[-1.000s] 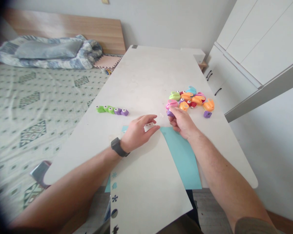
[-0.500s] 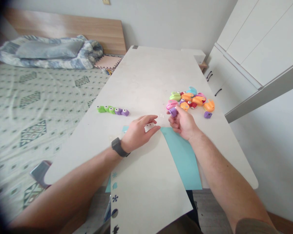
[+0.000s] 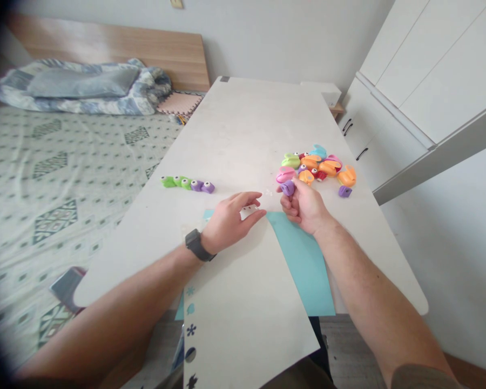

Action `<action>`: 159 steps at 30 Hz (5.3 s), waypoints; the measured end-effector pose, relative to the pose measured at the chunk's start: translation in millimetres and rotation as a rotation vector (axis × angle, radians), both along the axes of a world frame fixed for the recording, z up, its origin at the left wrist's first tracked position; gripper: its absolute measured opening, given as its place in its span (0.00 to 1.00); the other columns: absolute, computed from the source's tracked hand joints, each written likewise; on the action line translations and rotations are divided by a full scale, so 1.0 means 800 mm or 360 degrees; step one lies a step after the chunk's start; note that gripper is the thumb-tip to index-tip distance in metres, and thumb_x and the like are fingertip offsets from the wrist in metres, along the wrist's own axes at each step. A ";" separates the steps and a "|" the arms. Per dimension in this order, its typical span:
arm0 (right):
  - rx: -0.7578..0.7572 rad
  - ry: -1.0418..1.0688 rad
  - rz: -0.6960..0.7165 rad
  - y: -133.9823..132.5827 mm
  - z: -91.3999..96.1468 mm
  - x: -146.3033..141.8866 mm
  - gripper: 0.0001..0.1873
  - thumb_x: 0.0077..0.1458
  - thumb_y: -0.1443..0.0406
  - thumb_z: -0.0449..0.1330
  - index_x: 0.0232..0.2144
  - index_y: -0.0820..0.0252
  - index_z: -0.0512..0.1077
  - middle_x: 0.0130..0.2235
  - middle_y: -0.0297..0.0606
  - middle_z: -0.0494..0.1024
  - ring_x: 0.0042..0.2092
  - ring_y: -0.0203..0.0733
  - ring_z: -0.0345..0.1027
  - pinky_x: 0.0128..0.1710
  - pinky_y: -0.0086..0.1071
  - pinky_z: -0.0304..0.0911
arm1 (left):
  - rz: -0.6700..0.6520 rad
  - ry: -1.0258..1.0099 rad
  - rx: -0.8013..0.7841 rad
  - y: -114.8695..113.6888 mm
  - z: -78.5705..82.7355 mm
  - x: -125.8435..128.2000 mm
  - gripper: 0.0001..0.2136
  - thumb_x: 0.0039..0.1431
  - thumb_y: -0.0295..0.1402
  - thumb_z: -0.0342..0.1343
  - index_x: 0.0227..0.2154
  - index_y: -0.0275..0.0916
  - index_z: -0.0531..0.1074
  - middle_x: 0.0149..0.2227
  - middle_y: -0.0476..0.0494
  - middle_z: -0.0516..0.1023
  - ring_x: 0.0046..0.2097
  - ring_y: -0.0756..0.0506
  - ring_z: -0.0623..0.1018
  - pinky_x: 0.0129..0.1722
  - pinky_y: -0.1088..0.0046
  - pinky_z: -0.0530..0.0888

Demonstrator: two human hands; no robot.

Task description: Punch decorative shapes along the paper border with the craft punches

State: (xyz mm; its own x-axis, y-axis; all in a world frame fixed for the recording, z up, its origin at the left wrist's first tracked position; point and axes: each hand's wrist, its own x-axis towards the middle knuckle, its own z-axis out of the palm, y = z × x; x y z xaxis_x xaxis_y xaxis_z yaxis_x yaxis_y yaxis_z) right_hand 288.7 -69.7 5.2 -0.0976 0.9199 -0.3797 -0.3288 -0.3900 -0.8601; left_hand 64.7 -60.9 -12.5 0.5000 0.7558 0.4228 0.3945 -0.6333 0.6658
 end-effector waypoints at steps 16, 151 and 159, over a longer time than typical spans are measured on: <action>0.0218 -0.0224 -0.0048 -0.003 -0.006 -0.010 0.15 0.59 0.52 0.65 0.37 0.56 0.71 0.32 0.33 0.71 0.24 0.30 0.60 0.11 0.20 0.40 | 0.0008 -0.0012 0.0005 0.000 -0.001 0.000 0.15 0.66 0.36 0.60 0.52 0.38 0.72 0.43 0.43 0.82 0.46 0.44 0.81 0.49 0.65 0.76; 0.0655 -0.1061 -0.0377 0.018 -0.030 -0.018 0.27 0.59 0.42 0.59 0.45 0.58 0.69 0.35 0.40 0.80 0.38 0.45 0.79 0.26 0.28 0.66 | 0.0039 0.0227 -0.0023 0.003 0.000 -0.005 0.18 0.65 0.36 0.60 0.55 0.37 0.71 0.48 0.38 0.80 0.49 0.41 0.80 0.52 0.61 0.76; 0.0736 -0.1007 -0.0515 0.017 -0.026 -0.012 0.26 0.59 0.42 0.60 0.43 0.58 0.68 0.39 0.43 0.80 0.39 0.43 0.76 0.24 0.27 0.63 | 0.0059 0.0273 -0.0035 0.004 -0.001 -0.009 0.18 0.65 0.37 0.59 0.55 0.38 0.71 0.47 0.40 0.81 0.49 0.41 0.80 0.50 0.62 0.76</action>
State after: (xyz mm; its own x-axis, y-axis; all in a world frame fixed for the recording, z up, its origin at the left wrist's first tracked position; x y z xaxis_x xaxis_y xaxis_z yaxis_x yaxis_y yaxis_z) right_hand 279.1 -55.8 -15.4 0.3013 0.9421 0.1475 0.2335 0.0771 -0.9693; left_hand 57.6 -58.1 -12.9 0.5349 0.7834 0.3167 0.5265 -0.6021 0.6002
